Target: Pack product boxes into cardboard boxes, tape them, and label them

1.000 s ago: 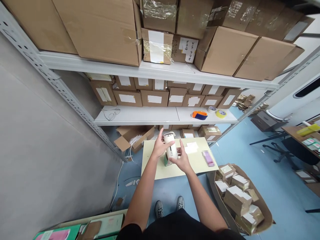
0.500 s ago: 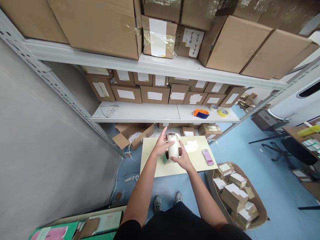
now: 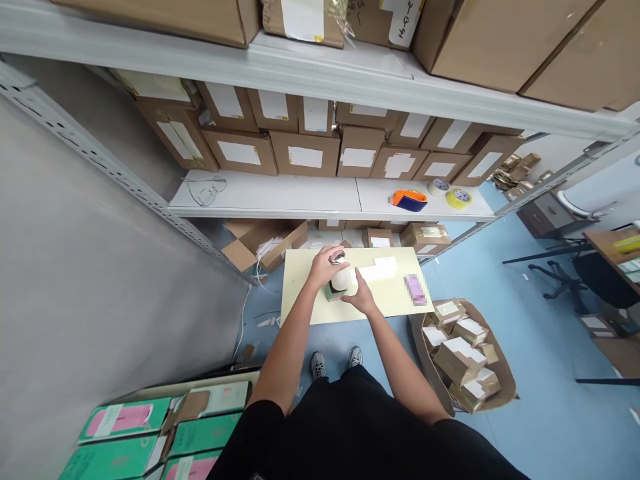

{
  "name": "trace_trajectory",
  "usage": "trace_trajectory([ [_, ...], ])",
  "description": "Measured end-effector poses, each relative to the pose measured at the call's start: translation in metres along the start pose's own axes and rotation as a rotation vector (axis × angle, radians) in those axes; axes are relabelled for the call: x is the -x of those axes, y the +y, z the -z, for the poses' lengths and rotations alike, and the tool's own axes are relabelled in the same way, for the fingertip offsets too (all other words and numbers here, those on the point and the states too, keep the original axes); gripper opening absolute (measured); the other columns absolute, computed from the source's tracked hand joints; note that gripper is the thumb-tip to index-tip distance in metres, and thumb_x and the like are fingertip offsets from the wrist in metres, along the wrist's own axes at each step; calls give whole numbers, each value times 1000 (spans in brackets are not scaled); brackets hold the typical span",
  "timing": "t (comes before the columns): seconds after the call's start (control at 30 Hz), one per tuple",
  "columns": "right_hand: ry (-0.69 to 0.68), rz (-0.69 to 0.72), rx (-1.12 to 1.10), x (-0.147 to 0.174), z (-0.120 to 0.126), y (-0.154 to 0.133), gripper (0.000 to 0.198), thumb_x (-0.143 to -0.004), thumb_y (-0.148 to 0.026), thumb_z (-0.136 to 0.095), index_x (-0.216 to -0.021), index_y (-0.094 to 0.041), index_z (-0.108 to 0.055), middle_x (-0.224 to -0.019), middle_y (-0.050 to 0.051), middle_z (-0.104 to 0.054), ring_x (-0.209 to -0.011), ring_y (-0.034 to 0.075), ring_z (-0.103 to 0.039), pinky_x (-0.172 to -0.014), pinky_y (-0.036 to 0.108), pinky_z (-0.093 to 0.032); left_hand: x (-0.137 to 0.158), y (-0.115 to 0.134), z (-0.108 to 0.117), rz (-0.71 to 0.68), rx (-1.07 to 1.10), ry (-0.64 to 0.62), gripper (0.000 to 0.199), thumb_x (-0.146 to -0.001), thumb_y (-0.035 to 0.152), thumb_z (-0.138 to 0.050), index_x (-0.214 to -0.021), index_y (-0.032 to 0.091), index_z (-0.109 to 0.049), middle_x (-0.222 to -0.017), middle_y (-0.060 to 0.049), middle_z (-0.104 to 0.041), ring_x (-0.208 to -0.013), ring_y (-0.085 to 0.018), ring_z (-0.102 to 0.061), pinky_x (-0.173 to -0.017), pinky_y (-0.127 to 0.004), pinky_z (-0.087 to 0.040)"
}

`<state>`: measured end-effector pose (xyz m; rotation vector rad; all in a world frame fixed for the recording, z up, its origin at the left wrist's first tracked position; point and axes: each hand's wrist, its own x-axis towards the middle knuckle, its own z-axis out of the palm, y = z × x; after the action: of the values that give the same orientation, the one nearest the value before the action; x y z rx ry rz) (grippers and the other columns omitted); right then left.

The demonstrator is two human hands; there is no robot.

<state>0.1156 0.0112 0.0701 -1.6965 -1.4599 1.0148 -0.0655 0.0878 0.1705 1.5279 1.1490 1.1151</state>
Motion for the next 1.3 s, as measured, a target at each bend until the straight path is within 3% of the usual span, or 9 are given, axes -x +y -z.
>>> trace_trajectory([
  [0.17,-71,-290,-141,-11,-30,59,126,-51,-40,-95,-161,-30,-34,-150,14,-56,-135,37,-56,-107,48,-48,8,-42,-9,6,-26,-24,56,-70,22,-88,-124,24,-73,-127,-7,-66,-118,-24,-67,-106,-37,-54],
  [0.43,-82,-139,-130,-19,-69,96,85,-75,-37,-77,-154,-28,-47,-146,8,-61,-139,32,-54,-114,49,-44,35,-104,-34,62,-236,-22,56,-69,18,-83,-124,23,-72,-130,-8,-64,-120,-26,-65,-109,-40,-52],
  [0.57,-113,-109,-153,-16,-71,104,82,-76,-37,-77,-152,-28,-49,-144,9,-62,-134,32,-58,-112,49,-46,54,-123,-45,82,-435,-98,68,-70,26,-86,-136,26,-66,-146,-9,-60,-152,-37,-35,-124,-54,-32],
  [0.67,-134,-124,-172,-12,-68,106,86,-74,-37,-78,-153,-26,-47,-142,11,-63,-129,33,-61,-110,50,-48,66,-134,-48,168,-472,-67,90,-69,40,-88,-151,23,-52,-162,-12,-44,-158,-40,-21,-125,-56,-27],
  [0.8,-148,-181,-205,-9,-66,103,86,-73,-37,-79,-152,-27,-48,-143,12,-61,-123,31,-64,-107,50,-50,64,-151,-40,421,-316,118,64,-95,45,-59,-152,18,-49,-159,-15,-48,-148,-28,-44,-121,-42,-36],
  [0.9,-115,-181,-259,-10,-68,94,77,-72,-39,-78,-145,-28,-56,-141,11,-64,-122,29,-64,-105,47,-51,50,-164,-31,571,-274,131,47,-98,39,-50,-138,16,-62,-147,-16,-61,-138,-27,-56,-116,-41,-42],
  [1.07,-56,-315,-449,-17,-60,73,65,-79,-61,-69,-134,-28,-61,-136,9,-67,-114,27,-67,-93,40,-54,36,-176,-30,593,-186,-25,27,-87,35,-63,-104,19,-76,-110,-9,-79,-108,-25,-72,-97,-35,-55],
  [1.17,-38,-419,-515,-28,-50,60,64,-85,-76,-50,-121,-26,-66,-125,7,-72,-106,25,-68,-83,35,-53,44,-177,-34,603,-116,-64,30,-84,33,-65,-107,19,-76,-98,-5,-80,-94,-23,-75,-88,-35,-58],
  [1.3,-46,-362,-448,-48,-42,45,65,-76,-82,-56,-94,-21,-70,-100,7,-76,-95,24,-66,-78,32,-50,58,-175,-37,560,-14,-87,36,-81,27,-70,-115,19,-76,-104,-7,-80,-98,-25,-74,-91,-38,-58],
])
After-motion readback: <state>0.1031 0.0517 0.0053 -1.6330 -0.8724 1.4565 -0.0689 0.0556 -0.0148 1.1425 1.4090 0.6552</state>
